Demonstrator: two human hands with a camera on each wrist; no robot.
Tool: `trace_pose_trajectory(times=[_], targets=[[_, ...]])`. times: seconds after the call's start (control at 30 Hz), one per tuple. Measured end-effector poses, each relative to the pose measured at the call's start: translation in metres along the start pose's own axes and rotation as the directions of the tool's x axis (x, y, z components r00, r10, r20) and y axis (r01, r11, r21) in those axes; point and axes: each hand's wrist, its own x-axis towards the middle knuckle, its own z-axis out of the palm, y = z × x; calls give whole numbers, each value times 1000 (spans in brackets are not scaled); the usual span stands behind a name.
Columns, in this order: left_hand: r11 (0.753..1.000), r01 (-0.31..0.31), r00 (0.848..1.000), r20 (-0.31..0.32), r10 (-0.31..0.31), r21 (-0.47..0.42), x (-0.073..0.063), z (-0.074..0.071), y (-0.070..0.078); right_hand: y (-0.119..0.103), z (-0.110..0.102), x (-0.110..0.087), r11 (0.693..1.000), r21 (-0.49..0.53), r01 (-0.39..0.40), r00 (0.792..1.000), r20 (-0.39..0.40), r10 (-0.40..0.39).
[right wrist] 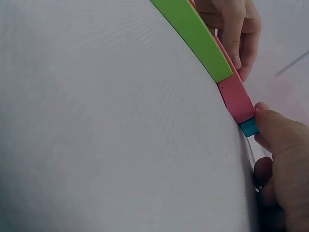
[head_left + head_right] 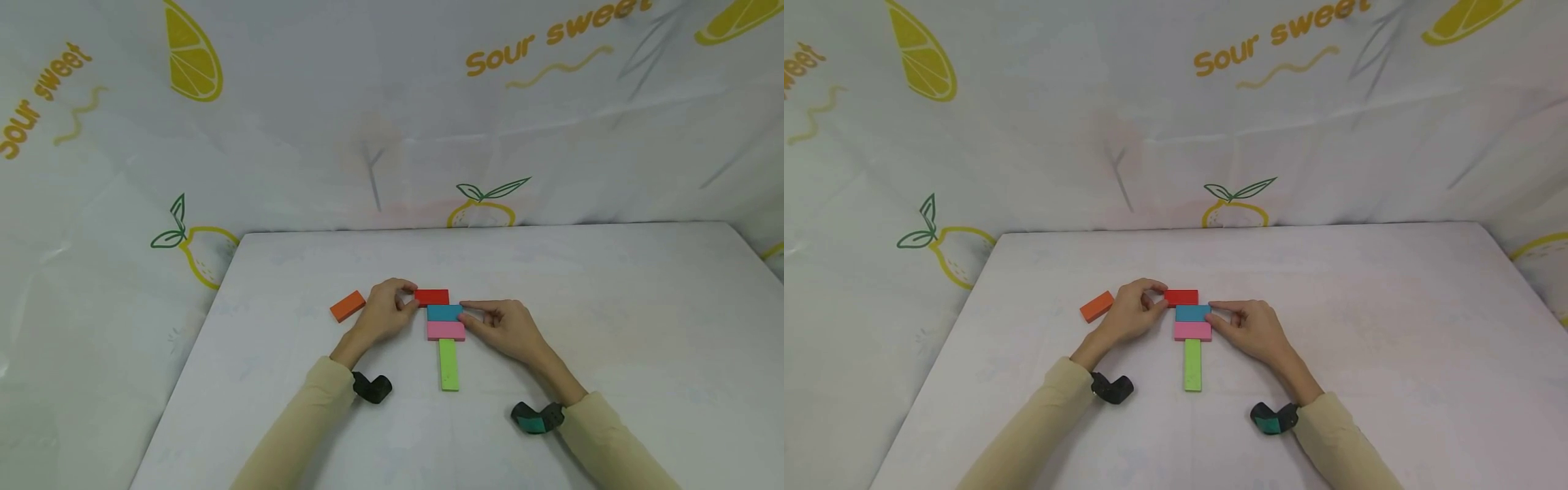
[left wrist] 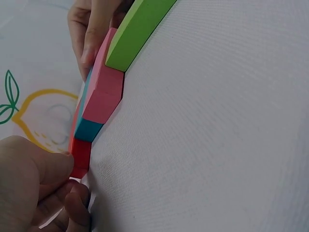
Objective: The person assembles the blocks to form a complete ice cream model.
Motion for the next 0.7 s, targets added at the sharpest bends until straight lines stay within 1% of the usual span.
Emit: trace_pose_trajectory(times=[0.2,0.43,0.7], targets=[[1000,-21,1000,-1,21,6,0,1,2,1,1,1,1000,3,3,1000,-1,-3],[1000,-26,1000,4,26,14,1,2,6,0,1,0,1000,2,4,1000,1,-4],[999,-33,999,13,33,1,2,4,5,0,1,1,1000,-9,9,1000,-11,-9]])
